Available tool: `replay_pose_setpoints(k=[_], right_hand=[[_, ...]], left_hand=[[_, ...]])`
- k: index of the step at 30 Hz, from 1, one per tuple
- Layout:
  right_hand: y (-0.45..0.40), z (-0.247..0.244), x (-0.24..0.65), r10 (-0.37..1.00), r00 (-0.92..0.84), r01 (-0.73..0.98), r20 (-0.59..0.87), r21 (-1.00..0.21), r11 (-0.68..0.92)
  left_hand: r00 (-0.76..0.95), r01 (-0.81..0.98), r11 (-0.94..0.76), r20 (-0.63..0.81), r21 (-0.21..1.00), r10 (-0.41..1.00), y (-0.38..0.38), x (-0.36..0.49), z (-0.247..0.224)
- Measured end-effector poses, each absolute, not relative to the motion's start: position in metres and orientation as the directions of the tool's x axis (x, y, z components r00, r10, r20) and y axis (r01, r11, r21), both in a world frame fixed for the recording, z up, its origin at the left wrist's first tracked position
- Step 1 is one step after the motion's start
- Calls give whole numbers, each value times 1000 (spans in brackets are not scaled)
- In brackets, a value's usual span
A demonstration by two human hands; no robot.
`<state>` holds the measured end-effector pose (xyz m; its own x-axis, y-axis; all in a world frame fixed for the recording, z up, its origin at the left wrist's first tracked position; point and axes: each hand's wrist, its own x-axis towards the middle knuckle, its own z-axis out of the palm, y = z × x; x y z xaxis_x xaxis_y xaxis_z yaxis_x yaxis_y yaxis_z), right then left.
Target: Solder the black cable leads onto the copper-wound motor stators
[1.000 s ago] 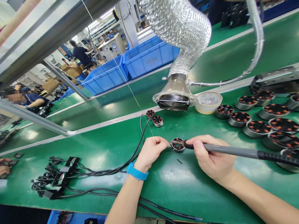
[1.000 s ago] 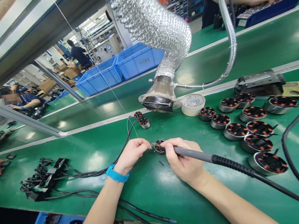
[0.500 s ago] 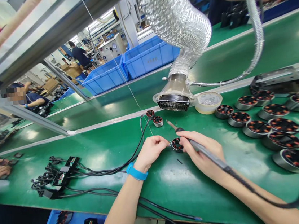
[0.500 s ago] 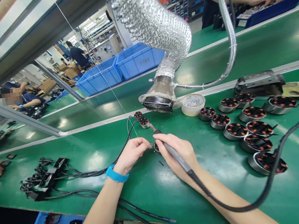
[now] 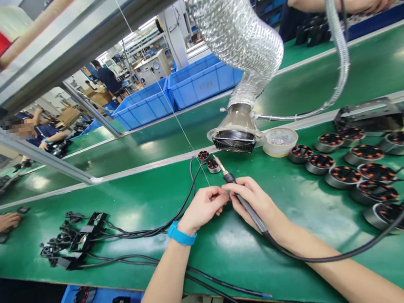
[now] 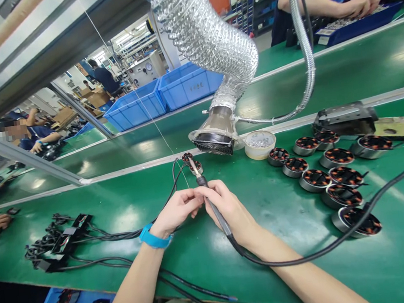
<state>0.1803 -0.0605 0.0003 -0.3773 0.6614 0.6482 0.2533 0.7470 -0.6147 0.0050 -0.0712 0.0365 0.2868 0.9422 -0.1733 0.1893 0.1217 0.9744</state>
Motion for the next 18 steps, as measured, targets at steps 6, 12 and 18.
replay_pose_setpoints(k=[6, 12, 18], right_hand=[[-65, -2, 184, 663, -342, 280, 665, -602, 748], [-70, -2, 188, 555, -426, 348, 715, -437, 830], [-74, 1, 190, 524, -480, 365, 704, -383, 849]], left_hand=[[327, 108, 195, -220, 975, 919, -71, 4, 32], [285, -35, 278, -257, 960, 923, -71, 8, 25], [306, -58, 293, -263, 954, 915, -72, 7, 22]])
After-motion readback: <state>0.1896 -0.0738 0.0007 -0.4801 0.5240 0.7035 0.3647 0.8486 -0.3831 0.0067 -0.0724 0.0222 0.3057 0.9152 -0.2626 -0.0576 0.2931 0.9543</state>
